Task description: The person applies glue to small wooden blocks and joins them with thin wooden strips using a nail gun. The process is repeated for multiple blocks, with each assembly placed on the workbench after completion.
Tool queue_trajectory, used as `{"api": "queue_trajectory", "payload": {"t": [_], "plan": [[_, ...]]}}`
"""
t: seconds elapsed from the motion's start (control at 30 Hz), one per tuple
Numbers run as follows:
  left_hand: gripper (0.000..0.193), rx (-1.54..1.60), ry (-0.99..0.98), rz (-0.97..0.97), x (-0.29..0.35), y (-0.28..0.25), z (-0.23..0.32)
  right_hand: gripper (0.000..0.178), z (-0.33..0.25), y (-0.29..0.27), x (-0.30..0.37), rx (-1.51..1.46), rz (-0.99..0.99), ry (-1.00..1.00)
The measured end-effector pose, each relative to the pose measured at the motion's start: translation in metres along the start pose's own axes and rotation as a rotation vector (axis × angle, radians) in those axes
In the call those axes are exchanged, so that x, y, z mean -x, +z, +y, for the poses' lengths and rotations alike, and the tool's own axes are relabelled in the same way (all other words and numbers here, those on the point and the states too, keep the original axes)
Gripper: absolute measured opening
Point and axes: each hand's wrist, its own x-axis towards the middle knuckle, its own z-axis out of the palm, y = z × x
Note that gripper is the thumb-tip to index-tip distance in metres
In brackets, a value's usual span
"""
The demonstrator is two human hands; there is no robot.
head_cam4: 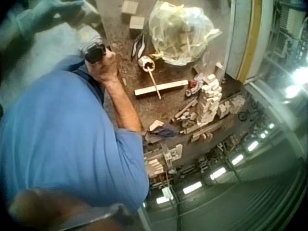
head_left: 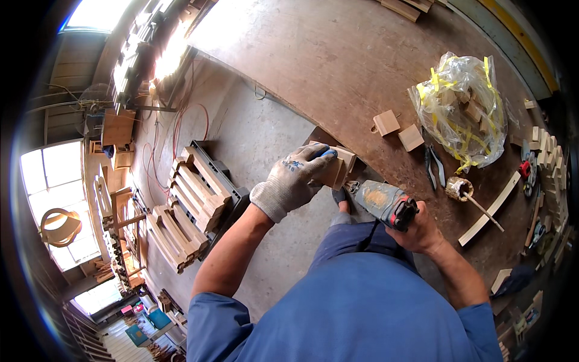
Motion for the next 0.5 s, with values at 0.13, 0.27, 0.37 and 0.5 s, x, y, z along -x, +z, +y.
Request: {"api": "queue_trajectory", "payload": {"t": [0.13, 0.27, 0.37, 0.5], "plan": [[0.077, 0.011, -0.011, -0.014, -0.0014, -0.0016, 0.0017, 0.018, -0.0010, 0.0007, -0.0013, -0.003, 0.001, 0.013], [0.077, 0.013, -0.017, -0.027, -0.0007, -0.0012, 0.0007, 0.017, -0.0011, 0.0016, -0.0047, -0.031, -0.001, 0.014], [0.078, 0.015, -0.015, -0.027, -0.0013, -0.0014, 0.0007, 0.017, -0.0018, 0.0021, -0.0077, -0.049, -0.007, 0.004], [0.077, 0.013, -0.020, -0.023, -0.0018, -0.0023, 0.0032, 0.017, -0.0004, 0.0031, -0.0089, -0.035, -0.027, -0.014]]}}
